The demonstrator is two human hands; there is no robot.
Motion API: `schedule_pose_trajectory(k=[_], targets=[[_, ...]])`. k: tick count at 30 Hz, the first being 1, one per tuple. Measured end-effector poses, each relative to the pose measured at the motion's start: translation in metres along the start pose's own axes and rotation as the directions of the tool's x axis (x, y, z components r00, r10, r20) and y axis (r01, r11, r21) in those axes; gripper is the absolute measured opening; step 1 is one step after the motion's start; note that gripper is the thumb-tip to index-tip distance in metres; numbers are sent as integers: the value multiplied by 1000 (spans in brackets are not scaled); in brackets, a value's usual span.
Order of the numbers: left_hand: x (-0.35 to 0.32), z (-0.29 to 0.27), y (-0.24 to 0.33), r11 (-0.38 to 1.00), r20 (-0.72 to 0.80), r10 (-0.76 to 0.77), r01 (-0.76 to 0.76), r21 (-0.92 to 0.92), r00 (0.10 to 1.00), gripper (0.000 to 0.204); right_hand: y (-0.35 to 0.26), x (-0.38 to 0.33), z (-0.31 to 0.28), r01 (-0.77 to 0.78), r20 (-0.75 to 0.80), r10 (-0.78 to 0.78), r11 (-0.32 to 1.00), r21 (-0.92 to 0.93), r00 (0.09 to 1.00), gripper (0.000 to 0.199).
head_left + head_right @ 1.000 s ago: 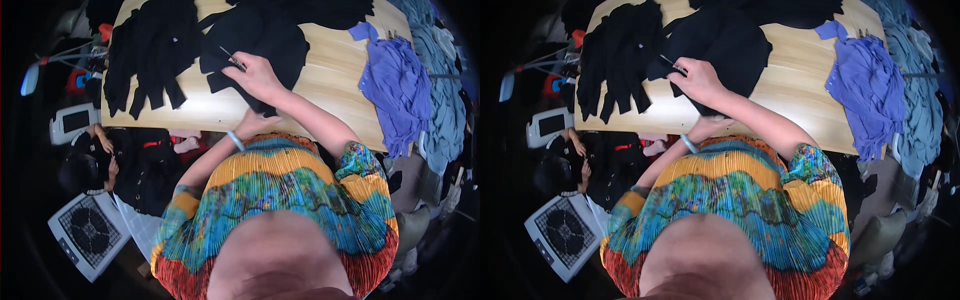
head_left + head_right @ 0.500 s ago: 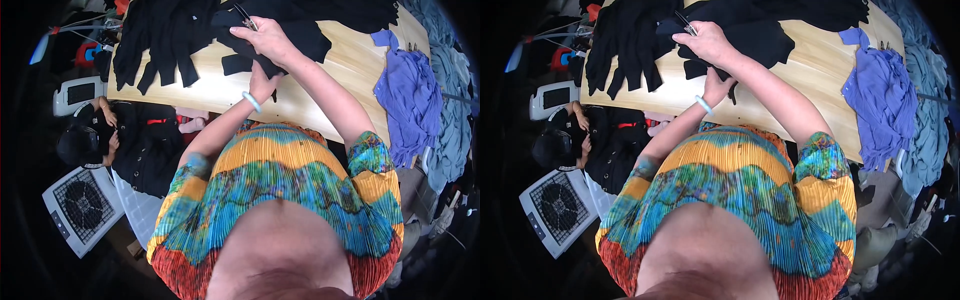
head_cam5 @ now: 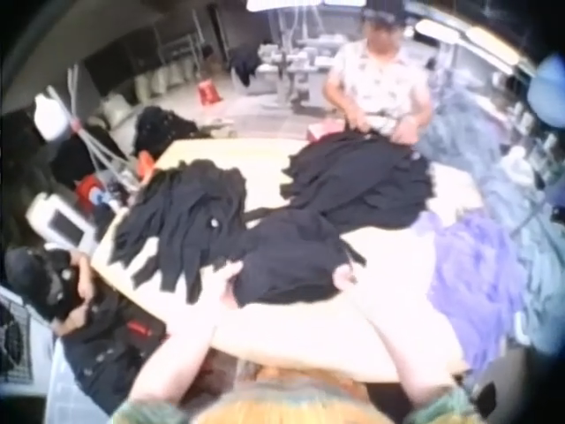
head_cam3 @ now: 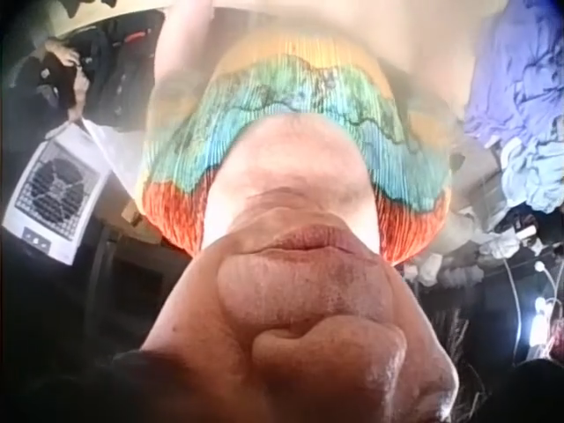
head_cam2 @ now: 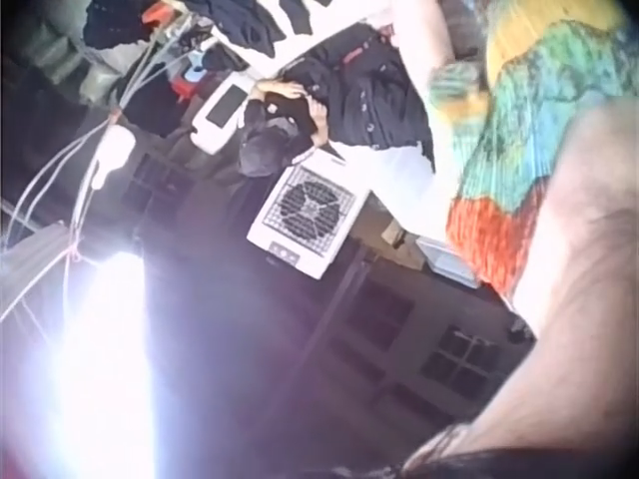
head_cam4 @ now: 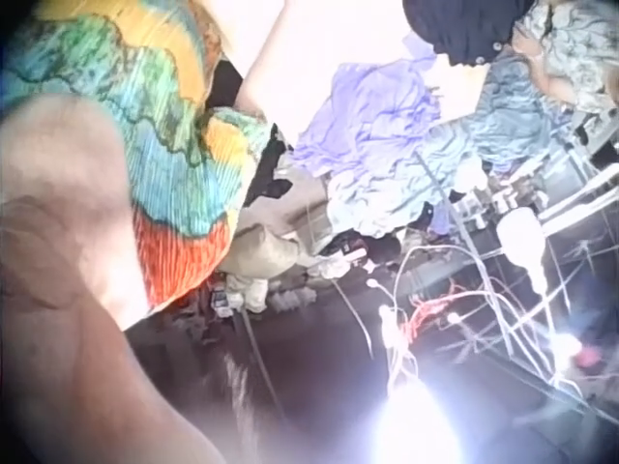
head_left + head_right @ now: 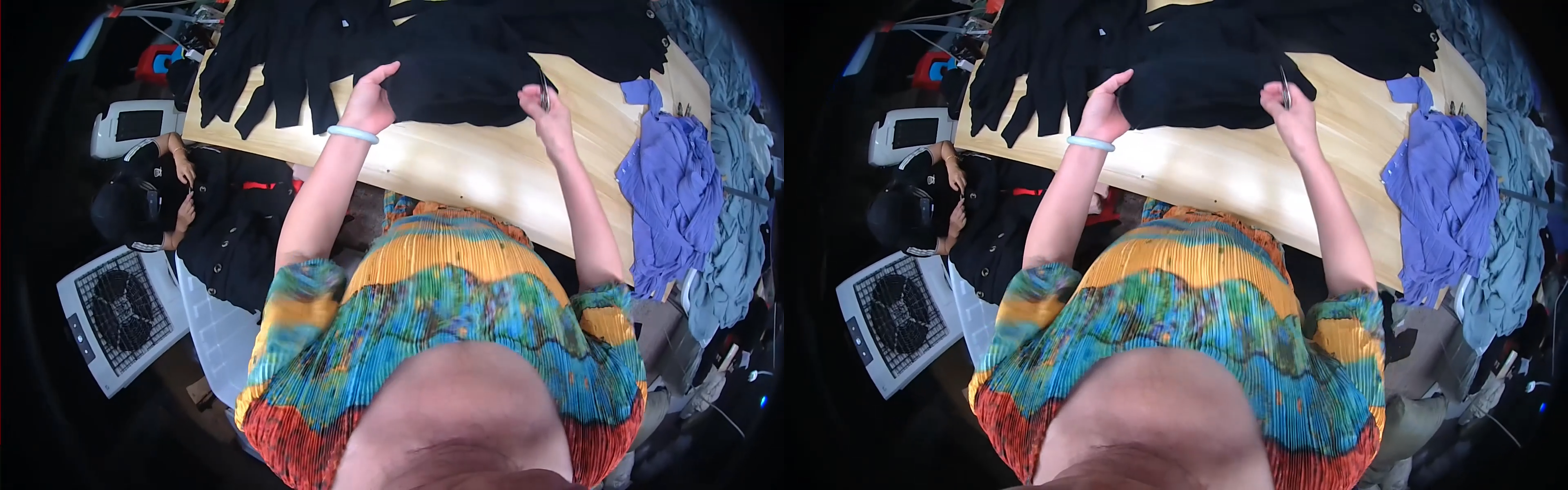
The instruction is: Trim loose threads from black garments using thread nippers and sort them into piles.
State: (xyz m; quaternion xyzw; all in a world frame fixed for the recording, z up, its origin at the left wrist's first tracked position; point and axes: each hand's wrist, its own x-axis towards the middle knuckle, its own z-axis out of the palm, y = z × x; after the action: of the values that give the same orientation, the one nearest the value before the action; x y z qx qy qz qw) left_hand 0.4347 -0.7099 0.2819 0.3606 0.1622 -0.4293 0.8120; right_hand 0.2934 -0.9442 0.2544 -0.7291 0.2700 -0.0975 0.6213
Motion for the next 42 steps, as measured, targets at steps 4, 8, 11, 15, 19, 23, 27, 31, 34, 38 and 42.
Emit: schedule_pose_trajectory(k=[4,8,11,15,19,23,27,31,34,38,42], targets=[[-15,14,18,999,96,46,-44,-16,994,23,37,-8,5,-7,-79,18,991,137,997,18],[-49,28,25,998,224,61,-61,-7,973,27,51,-1,9,-270,-126,300,940,211,946,28],[-80,28,21,995,270,100,-92,-41,958,28,58,11,22,-390,-97,447,852,348,889,44],[-124,31,14,988,482,95,-25,-150,871,34,64,38,44,-422,-148,558,751,508,816,53],[-146,20,14,963,509,269,-211,-169,818,38,92,58,62,-504,-91,638,681,532,765,47],[-157,3,13,913,422,405,-335,-232,811,45,36,33,88,-471,315,512,207,857,799,39],[-161,-3,9,908,355,417,-371,-194,836,42,66,44,80,-513,407,440,151,845,800,28],[-151,-54,21,977,187,212,-214,-12,959,36,84,73,45,-425,216,476,391,816,853,21],[-109,-98,0,779,-249,164,30,626,955,28,36,63,31,-299,-47,392,769,564,919,23],[-65,-125,-21,37,5,117,-10,999,993,34,-26,11,30,122,238,-123,992,19,963,32],[-10,-62,-22,18,336,375,-369,929,864,35,-52,-37,24,331,540,-183,925,-189,822,27]])
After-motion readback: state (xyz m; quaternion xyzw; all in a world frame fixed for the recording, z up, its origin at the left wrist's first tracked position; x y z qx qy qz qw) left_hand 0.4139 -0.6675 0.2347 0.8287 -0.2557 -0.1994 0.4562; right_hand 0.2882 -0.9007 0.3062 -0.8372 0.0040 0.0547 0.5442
